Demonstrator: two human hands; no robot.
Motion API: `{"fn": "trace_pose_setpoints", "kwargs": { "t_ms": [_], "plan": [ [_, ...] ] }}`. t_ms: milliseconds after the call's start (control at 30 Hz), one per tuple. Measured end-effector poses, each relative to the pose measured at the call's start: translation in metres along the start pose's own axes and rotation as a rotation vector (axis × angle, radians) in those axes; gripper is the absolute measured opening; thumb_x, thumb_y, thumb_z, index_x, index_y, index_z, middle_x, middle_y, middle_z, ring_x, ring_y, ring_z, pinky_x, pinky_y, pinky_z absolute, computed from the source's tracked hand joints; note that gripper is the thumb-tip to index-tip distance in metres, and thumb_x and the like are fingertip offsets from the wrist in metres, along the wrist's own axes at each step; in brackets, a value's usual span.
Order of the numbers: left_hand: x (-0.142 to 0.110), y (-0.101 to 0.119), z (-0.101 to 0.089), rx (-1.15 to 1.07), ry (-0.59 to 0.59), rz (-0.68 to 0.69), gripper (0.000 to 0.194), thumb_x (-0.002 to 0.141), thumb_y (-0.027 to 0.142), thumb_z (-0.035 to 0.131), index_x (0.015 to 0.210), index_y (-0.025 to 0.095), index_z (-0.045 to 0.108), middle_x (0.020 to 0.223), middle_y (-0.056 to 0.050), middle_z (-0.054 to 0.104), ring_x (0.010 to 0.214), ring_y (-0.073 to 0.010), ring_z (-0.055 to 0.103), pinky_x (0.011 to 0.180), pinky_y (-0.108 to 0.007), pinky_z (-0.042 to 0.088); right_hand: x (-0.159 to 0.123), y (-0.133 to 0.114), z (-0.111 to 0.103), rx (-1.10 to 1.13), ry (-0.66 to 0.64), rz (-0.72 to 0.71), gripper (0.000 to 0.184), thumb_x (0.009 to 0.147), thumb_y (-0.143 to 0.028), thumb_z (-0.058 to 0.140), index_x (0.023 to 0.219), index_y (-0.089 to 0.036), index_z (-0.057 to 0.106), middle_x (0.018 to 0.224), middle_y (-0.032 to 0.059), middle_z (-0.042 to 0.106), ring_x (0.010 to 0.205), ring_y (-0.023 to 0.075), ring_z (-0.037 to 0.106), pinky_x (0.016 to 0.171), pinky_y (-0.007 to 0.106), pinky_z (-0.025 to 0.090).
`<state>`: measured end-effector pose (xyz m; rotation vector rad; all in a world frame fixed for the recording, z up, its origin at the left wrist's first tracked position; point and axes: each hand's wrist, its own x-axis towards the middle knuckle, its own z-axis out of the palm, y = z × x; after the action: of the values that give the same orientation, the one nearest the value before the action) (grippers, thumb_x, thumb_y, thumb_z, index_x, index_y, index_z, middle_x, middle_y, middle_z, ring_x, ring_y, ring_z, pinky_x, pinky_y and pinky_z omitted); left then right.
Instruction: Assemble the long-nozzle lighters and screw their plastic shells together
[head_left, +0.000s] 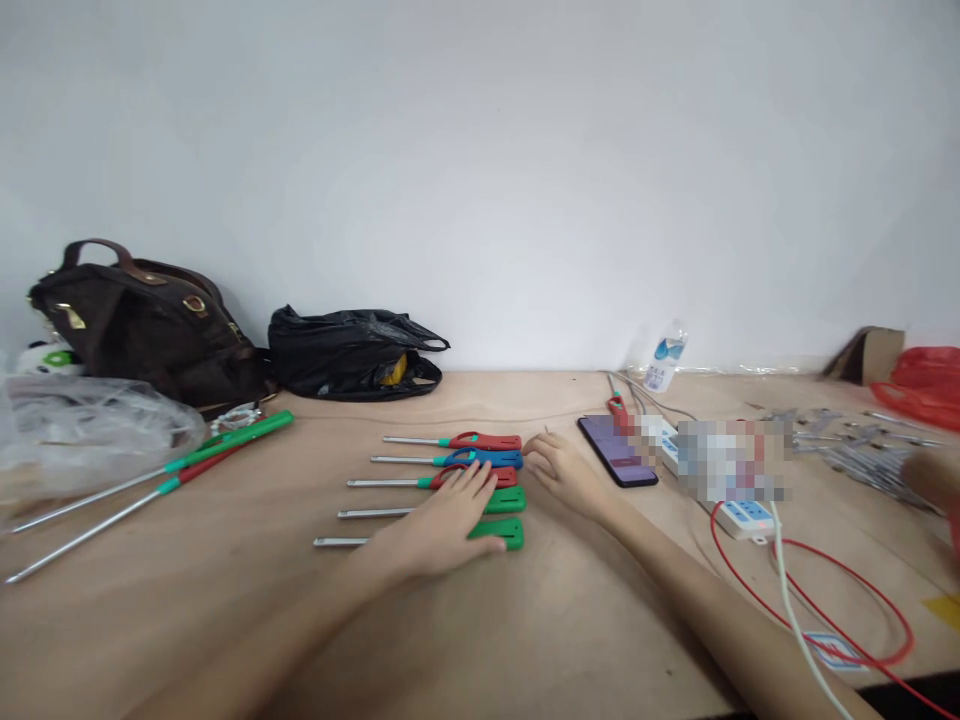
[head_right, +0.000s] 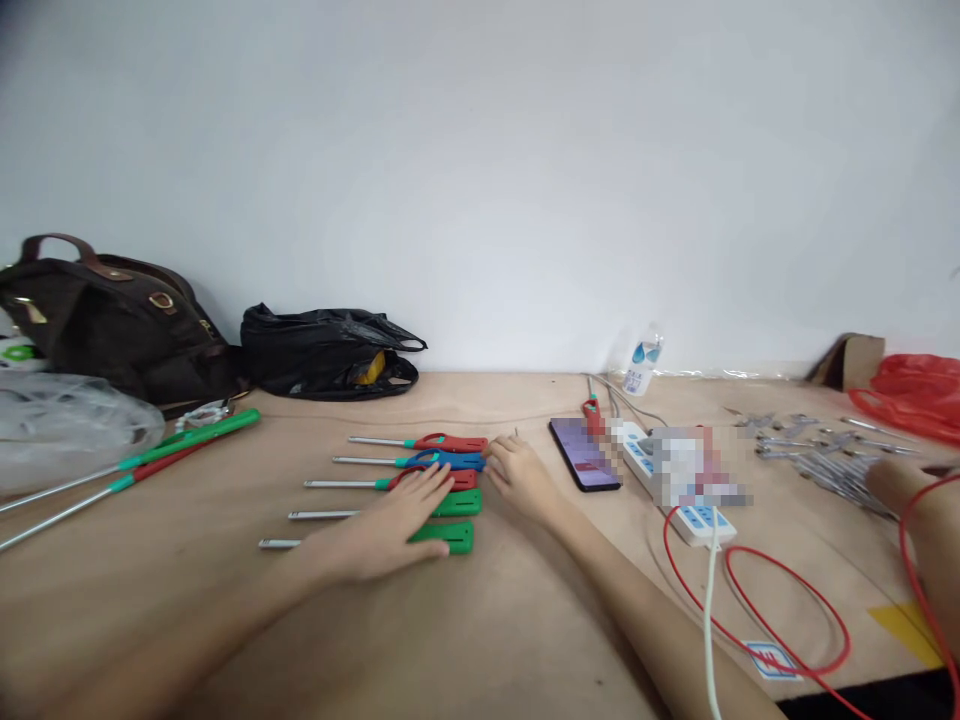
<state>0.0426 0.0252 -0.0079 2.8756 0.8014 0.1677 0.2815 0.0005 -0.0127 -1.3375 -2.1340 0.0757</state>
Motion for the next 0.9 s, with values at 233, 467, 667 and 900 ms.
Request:
{"fn": "trace_pose_setpoints", "kwargs": {
  "t_ms": [233, 467, 667, 900],
  "plan": [
    [-0.019, 0.003, 0.034, 0.205, 0.113, -0.007, 0.067, 0.097, 0.053, 0.034, 0.15, 0.015, 0.022, 0.154, -0.016, 0.025, 0.144, -0.0315, 0.018, 0.115, -0.053, 0.019, -0.009, -0.021, 0.02, 0.022, -0.125, -0.147, 0.032, 0.09, -0.023, 0.054, 0.121, -0.02, 0.055, 0.129, 0.0112, 0.056, 0.123, 0.0236, 0.046, 0.104, 0.044, 0.034],
    [0.003, -0.003, 0.038, 0.199, 0.164, -0.056, 0.067, 0.097, 0.053, 0.034, 0.15, 0.015, 0.023, 0.154, -0.015, 0.026, 0.144, -0.0311, 0.018, 0.114, -0.053, 0.021, -0.01, -0.016, 0.018, 0.019, 0.024, -0.056, 0.018, 0.089, -0.013, 0.047, 0.099, -0.021, 0.06, 0.104, 0.0077, 0.066, 0.097, 0.022, 0.055, 0.095, 0.043, 0.036],
    [0.009, -0.006, 0.032, 0.124, 0.217, -0.097, 0.066, 0.097, 0.055, 0.032, 0.148, 0.014, 0.028, 0.154, -0.016, 0.026, 0.144, -0.0297, 0.02, 0.115, -0.049, 0.024, -0.009, -0.003, 0.015, -0.009, 0.087, 0.058, 0.022, 0.087, -0.007, 0.042, 0.091, -0.021, 0.059, 0.095, 0.0059, 0.068, 0.094, 0.0216, 0.056, 0.094, 0.042, 0.032],
    [-0.007, -0.014, 0.003, 0.002, 0.362, -0.061, 0.035, 0.095, 0.028, 0.041, 0.126, 0.02, 0.054, 0.139, -0.01, 0.049, 0.132, -0.0269, 0.04, 0.108, -0.046, 0.036, -0.008, 0.009, 0.006, -0.029, 0.115, 0.155, 0.018, 0.086, -0.009, 0.045, 0.084, -0.02, 0.06, 0.089, 0.0064, 0.067, 0.089, 0.0217, 0.056, 0.088, 0.04, 0.035]
  ]
}}
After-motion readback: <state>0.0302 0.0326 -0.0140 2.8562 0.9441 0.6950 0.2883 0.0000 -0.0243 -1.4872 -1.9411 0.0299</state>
